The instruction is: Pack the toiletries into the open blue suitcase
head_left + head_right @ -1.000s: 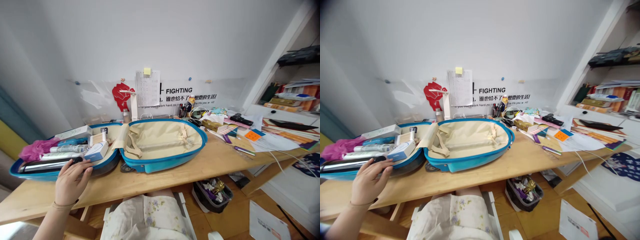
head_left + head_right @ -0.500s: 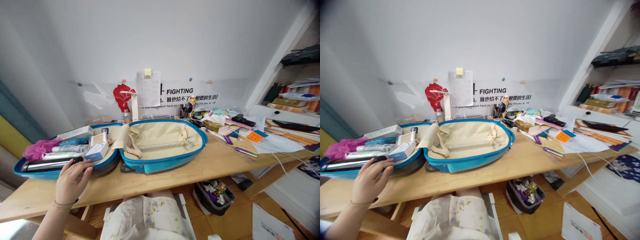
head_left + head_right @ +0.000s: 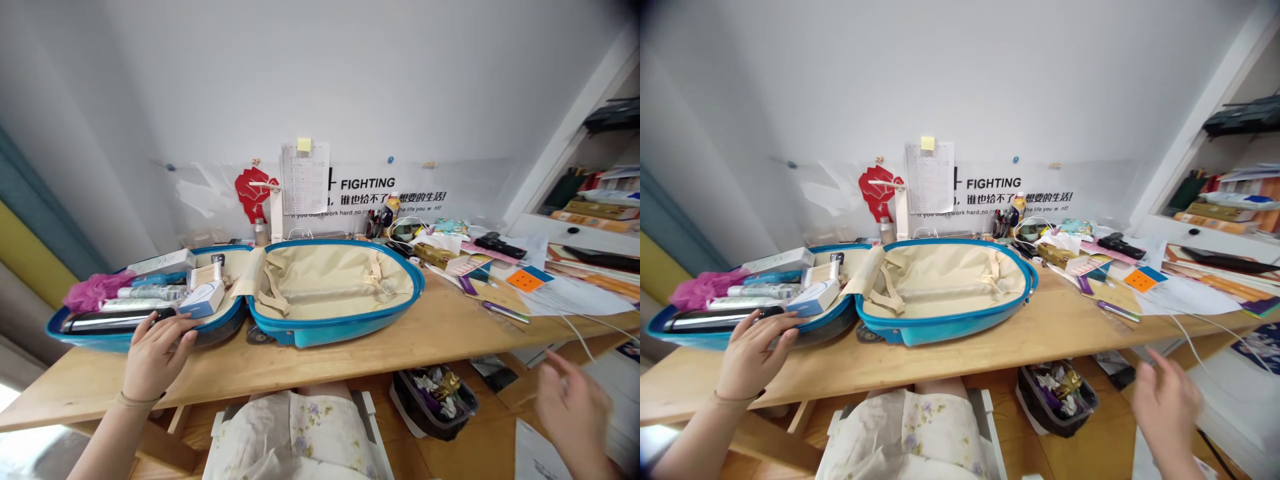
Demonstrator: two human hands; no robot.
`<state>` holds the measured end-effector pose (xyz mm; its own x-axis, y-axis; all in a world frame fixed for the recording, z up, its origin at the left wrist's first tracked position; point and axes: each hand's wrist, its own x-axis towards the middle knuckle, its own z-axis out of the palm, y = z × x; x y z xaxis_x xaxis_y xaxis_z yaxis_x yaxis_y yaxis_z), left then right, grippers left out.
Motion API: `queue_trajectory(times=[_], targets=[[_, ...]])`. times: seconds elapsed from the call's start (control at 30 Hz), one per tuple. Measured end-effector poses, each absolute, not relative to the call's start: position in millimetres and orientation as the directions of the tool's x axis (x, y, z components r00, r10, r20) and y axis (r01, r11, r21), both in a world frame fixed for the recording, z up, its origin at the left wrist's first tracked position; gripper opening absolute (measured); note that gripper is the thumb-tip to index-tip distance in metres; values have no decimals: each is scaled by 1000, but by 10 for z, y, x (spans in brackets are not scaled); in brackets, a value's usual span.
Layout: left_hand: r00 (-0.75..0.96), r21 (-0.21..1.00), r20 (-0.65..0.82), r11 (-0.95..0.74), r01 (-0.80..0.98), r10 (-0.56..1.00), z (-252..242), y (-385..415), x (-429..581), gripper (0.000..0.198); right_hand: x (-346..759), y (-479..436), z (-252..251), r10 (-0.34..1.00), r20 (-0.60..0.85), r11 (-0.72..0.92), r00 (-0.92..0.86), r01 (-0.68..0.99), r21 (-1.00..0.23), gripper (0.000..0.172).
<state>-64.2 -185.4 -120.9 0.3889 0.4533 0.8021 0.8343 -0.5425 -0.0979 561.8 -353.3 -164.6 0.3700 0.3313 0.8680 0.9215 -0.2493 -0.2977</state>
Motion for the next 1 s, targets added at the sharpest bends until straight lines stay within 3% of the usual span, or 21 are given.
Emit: queue_trajectory(times=[0.17,0.3,0.53,0.63,0.8,1.0], targets=[[384,-114,821,-536,836,423,-1148,-1906,-410,20,5119,-2375,-948,360,928,144,95,977,-156,36],[378,-99,819,-542,835,433,-1147,-1911,-328,21,4605,-1969,-761,417,909,323,-19,937,-129,30],[375,-98,810,-526,845,451,-1156,-1936,-280,20,4475,-1912,-1237,323,909,453,264,800,-394,44],[390,-120,815,-532,838,430,-1137,-1938,-272,21,4513,-1891,-1405,290,921,463,261,803,-374,51],[434,-157,800,-553,818,415,-1101,-1935,-305,23,4507,-1850,-1443,220,936,478,274,806,-348,49],[410,-117,784,-537,835,466,-1107,-1923,-391,28,4467,-1877,-1448,215,943,462,255,824,-328,48]])
